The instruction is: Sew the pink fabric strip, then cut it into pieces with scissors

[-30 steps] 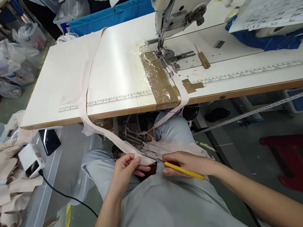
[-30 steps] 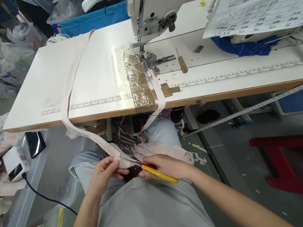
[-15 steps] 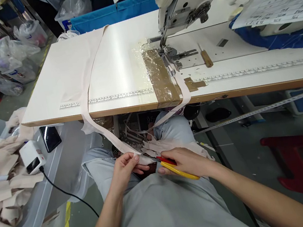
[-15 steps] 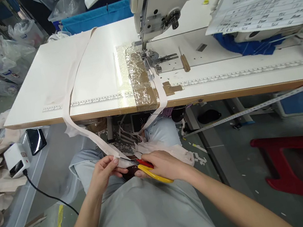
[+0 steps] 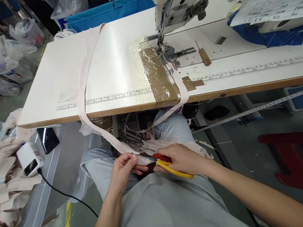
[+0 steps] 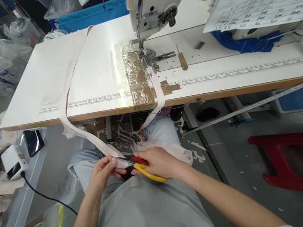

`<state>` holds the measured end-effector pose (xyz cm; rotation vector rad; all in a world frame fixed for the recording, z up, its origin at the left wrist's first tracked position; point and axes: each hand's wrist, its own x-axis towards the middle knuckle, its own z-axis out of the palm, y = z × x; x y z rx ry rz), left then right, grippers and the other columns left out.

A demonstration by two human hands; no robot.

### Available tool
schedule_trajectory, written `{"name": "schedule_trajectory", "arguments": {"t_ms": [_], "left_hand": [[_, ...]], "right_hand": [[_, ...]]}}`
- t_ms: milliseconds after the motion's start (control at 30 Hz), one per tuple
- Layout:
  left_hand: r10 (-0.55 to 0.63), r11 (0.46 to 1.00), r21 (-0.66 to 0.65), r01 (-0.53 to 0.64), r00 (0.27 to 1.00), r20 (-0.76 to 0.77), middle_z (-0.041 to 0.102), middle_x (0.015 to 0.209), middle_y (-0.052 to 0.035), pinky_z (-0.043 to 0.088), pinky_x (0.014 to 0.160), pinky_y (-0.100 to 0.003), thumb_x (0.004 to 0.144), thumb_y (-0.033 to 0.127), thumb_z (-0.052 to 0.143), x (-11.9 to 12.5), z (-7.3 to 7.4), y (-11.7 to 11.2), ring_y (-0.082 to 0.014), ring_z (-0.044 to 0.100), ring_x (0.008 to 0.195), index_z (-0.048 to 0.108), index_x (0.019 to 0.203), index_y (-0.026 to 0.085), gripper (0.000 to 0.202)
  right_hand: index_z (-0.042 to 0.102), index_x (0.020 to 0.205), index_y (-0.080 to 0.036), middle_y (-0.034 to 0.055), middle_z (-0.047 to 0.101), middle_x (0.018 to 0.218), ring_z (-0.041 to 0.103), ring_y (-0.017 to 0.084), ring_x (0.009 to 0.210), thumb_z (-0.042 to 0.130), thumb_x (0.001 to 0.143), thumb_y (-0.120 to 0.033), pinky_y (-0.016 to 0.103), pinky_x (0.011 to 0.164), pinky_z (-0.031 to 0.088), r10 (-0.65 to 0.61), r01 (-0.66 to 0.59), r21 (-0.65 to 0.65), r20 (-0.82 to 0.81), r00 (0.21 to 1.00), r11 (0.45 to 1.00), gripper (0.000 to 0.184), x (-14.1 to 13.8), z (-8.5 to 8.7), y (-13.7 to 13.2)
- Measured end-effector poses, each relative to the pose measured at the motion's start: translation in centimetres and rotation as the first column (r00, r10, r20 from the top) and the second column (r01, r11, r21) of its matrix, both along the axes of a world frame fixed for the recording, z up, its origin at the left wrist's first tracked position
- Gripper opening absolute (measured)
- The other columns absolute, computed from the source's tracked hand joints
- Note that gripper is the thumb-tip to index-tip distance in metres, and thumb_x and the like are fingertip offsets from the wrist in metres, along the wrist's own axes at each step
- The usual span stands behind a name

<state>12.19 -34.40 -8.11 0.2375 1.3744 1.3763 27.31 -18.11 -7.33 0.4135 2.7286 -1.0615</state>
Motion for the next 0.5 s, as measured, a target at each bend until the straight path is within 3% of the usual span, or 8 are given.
{"name": "schedule_trajectory", "arguments": {"t_ms": [167,267,333,400,467,500], "left_hand": [[-0.052,0.999,-0.015,0.052,0.999,0.003,0.069,0.066,-0.0047,0.052,0.055,-0.023,0.069,0.053,0.074,1.3,-0.4,0.6,-0.0205,0.07,0.065,0.057,0.079,0.015,0.043],[-0.228,0.974,0.022,0.227,0.973,0.036,0.067,0.068,-0.0023,0.052,0.053,-0.027,0.075,0.061,0.063,1.9,0.4,1.5,-0.0206,0.069,0.062,0.051,0.089,0.019,0.045],[-0.368,0.928,0.022,0.372,0.923,-0.113,0.068,0.074,-0.0034,0.049,0.049,-0.027,0.083,0.06,0.054,0.5,2.2,2.4,-0.0186,0.066,0.058,0.051,0.094,0.021,0.041],[-0.376,0.915,-0.048,0.402,0.801,-0.466,0.067,0.081,-0.0051,0.047,0.051,-0.026,0.088,0.051,0.05,-2.8,4.8,3.8,-0.0161,0.063,0.058,0.056,0.096,0.02,0.032],[-0.193,0.97,-0.08,0.228,0.531,-0.825,0.064,0.086,-0.0066,0.049,0.063,-0.029,0.088,0.039,0.054,-7.5,7.6,6.1,-0.0174,0.061,0.07,0.06,0.099,0.019,0.023],[-0.122,0.989,-0.086,0.117,0.35,-0.929,0.062,0.092,-0.0085,0.05,0.071,-0.033,0.088,0.031,0.054,-10.1,8.9,7.5,-0.0199,0.06,0.079,0.059,0.102,0.017,0.021]], "right_hand": [[0.041,0.065,-0.021,-0.0025,0.047,0.059,0.041,0.014,0.054,0.057,0.081,-0.059,0.025,0.05,0.026,-0.122,0.108,-0.169,-0.071,0.99,0.98,0.044,-0.2,-1.0,-0.6],[0.041,0.069,-0.021,-0.0021,0.047,0.064,0.043,0.014,0.058,0.053,0.083,-0.051,0.024,0.052,0.032,-0.227,0.163,-0.338,-0.16,0.961,0.927,0.035,-0.5,-1.0,-1.3],[0.039,0.067,-0.021,-0.0018,0.046,0.063,0.043,0.014,0.059,0.05,0.084,-0.044,0.025,0.053,0.035,-0.291,0.197,-0.393,-0.194,0.937,0.898,0.03,-0.3,-0.8,-1.5],[0.039,0.067,-0.021,-0.0013,0.046,0.063,0.043,0.014,0.059,0.051,0.083,-0.041,0.025,0.054,0.037,-0.334,0.237,-0.395,-0.197,0.922,0.888,0.028,0.8,-0.7,-1.4],[0.042,0.068,-0.021,-0.0001,0.049,0.065,0.044,0.015,0.06,0.053,0.083,-0.041,0.026,0.055,0.039,-0.375,0.287,-0.379,-0.181,0.909,0.88,0.027,2.4,-0.7,-1.3],[0.043,0.069,-0.021,0.0004,0.05,0.065,0.045,0.016,0.06,0.053,0.083,-0.043,0.026,0.055,0.041,-0.397,0.314,-0.368,-0.174,0.901,0.875,0.028,3.4,-0.7,-1.2]]}}
